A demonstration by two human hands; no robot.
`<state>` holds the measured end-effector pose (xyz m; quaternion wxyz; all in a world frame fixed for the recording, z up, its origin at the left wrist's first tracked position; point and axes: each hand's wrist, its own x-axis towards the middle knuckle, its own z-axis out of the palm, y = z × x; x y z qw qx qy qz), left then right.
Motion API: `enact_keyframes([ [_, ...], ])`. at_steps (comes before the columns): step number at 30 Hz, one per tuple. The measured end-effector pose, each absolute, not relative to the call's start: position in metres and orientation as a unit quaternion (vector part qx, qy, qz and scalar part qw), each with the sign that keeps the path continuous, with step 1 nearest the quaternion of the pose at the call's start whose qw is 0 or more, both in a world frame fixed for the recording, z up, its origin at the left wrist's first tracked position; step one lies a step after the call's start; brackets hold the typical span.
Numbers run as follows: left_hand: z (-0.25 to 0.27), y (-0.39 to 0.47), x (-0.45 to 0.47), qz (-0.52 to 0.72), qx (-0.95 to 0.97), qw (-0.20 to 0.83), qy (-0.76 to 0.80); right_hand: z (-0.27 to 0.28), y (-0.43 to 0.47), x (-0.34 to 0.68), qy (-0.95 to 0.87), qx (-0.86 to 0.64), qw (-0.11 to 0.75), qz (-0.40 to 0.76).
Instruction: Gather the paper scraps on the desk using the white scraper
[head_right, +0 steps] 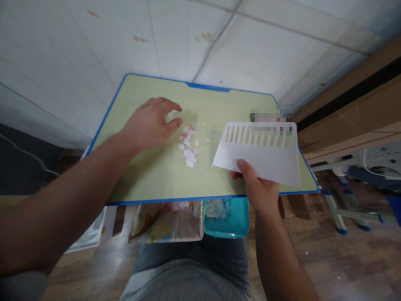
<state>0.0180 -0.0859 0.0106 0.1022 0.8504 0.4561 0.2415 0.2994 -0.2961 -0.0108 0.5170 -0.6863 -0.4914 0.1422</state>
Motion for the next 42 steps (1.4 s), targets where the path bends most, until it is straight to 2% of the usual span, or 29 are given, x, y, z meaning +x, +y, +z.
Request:
enact_keyframes([
  [5,0.008,-0.092,0.024,0.242,0.870,0.099,0.417,-0.012,-0.294,0.301,-0.527,-0.690,0.474,0.147],
  [14,-0.005,-0.068,0.019,0.248,0.845,0.122,0.458,-0.004,-0.307,0.294,-0.554,-0.663,0.468,0.188],
  [18,-0.010,-0.063,0.020,0.265,0.828,0.168,0.464,-0.003,-0.315,0.289,-0.562,-0.659,0.442,0.233],
  [24,-0.013,-0.059,0.019,0.278,0.817,0.195,0.466,0.002,-0.315,0.271,-0.536,-0.650,0.484,0.235],
  [36,-0.009,-0.062,0.021,0.265,0.813,0.208,0.474,0.001,-0.322,0.274,-0.587,-0.623,0.435,0.279],
  [42,-0.008,-0.064,0.023,0.251,0.816,0.186,0.486,0.002,-0.321,0.266,-0.560,-0.622,0.459,0.298],
])
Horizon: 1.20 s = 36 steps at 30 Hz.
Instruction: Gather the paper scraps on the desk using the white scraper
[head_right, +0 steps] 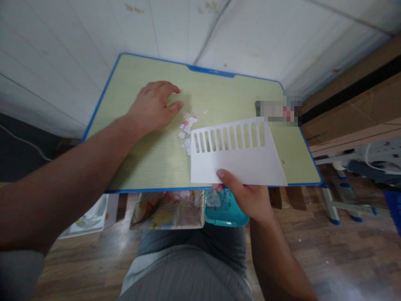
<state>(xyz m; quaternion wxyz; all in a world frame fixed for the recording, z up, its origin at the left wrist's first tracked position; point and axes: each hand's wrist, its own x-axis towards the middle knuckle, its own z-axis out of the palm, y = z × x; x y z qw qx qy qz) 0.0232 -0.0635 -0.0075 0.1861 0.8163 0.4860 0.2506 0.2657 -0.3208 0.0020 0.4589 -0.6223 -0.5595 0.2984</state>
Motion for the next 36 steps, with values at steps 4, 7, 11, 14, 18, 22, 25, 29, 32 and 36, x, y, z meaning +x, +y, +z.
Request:
enact_keyframes([
  [4,-0.009,-0.063,0.023,0.252,0.817,0.182,0.486,0.002,-0.320,0.262,-0.552,-0.634,0.453,0.295],
  [7,-0.011,-0.061,0.023,0.259,0.816,0.190,0.480,0.003,-0.320,0.262,-0.566,-0.627,0.446,0.296],
  [11,-0.012,-0.060,0.023,0.255,0.817,0.197,0.478,0.002,-0.321,0.267,-0.562,-0.619,0.453,0.308],
  [14,-0.010,-0.063,0.024,0.250,0.819,0.189,0.481,-0.001,-0.320,0.272,-0.548,-0.623,0.469,0.303],
  [18,-0.006,-0.068,0.027,0.226,0.827,0.145,0.494,-0.002,-0.310,0.271,-0.503,-0.653,0.502,0.263],
  [22,-0.004,-0.069,0.028,0.224,0.825,0.139,0.501,0.001,-0.291,0.262,-0.500,-0.666,0.511,0.213],
  [25,-0.003,-0.069,0.027,0.221,0.827,0.136,0.499,0.002,-0.285,0.258,-0.547,-0.650,0.479,0.221],
  [29,-0.005,-0.068,0.025,0.237,0.828,0.153,0.485,0.000,-0.291,0.260,-0.591,-0.623,0.446,0.251],
  [32,-0.008,-0.067,0.025,0.252,0.824,0.160,0.481,-0.002,-0.292,0.266,-0.569,-0.634,0.471,0.229],
  [36,-0.010,-0.065,0.026,0.244,0.826,0.147,0.486,-0.006,-0.284,0.272,-0.545,-0.659,0.466,0.225],
])
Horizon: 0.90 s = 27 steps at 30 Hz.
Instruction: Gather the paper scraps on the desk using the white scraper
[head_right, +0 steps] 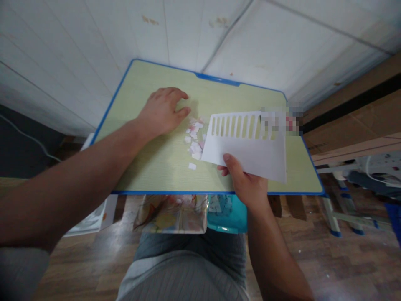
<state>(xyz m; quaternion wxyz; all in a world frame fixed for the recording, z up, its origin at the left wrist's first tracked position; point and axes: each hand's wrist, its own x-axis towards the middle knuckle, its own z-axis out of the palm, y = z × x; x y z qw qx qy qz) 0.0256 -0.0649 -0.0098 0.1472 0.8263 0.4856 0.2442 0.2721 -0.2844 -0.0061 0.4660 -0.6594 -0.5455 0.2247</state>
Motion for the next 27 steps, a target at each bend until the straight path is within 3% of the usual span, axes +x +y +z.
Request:
enact_keyframes([
  [5,-0.012,-0.065,0.026,0.257,0.829,0.137,0.477,-0.008,-0.278,0.270,-0.479,-0.664,0.550,0.165],
  [12,0.002,-0.075,0.031,0.205,0.830,0.105,0.508,-0.005,-0.284,0.266,-0.496,-0.674,0.514,0.188],
  [27,-0.002,-0.071,0.029,0.219,0.832,0.112,0.498,-0.002,-0.298,0.284,-0.548,-0.661,0.476,0.189],
])
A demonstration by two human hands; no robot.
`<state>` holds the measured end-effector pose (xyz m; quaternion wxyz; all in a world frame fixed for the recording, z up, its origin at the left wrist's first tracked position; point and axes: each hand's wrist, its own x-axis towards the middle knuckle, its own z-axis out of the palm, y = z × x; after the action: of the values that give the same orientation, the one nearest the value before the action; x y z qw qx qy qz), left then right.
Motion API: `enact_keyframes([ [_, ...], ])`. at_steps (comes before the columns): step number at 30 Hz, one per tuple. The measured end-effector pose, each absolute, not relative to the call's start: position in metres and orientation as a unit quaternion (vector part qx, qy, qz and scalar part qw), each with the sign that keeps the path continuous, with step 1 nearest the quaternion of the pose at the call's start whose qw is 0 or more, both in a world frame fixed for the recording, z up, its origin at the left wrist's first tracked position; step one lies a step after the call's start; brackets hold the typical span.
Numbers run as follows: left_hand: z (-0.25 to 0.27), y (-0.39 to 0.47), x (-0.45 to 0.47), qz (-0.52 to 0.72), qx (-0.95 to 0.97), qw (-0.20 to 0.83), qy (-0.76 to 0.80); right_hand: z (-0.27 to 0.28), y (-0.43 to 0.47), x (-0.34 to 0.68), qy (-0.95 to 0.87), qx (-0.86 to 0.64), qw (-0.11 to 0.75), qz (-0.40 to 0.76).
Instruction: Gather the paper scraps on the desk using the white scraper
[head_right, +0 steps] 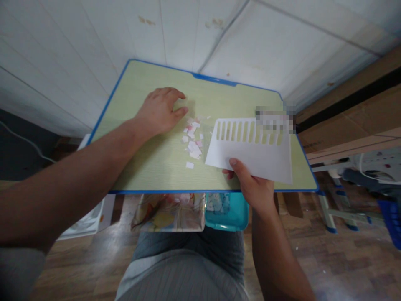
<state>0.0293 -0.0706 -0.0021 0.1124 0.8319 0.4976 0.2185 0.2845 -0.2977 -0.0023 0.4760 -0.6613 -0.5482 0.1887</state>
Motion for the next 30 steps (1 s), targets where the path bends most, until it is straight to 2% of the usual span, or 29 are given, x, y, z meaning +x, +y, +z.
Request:
enact_keyframes([
  [4,-0.003,-0.069,0.029,0.218,0.827,0.119,0.504,-0.006,-0.291,0.281,-0.529,-0.667,0.489,0.189],
  [13,-0.011,-0.064,0.028,0.239,0.826,0.104,0.500,-0.002,-0.305,0.280,-0.533,-0.670,0.459,0.237],
  [19,-0.015,-0.059,0.029,0.265,0.817,0.097,0.504,-0.007,-0.298,0.273,-0.444,-0.685,0.530,0.229],
  [30,-0.021,-0.047,0.021,0.303,0.806,0.091,0.500,0.004,-0.229,0.309,-0.424,-0.655,0.590,0.207],
])
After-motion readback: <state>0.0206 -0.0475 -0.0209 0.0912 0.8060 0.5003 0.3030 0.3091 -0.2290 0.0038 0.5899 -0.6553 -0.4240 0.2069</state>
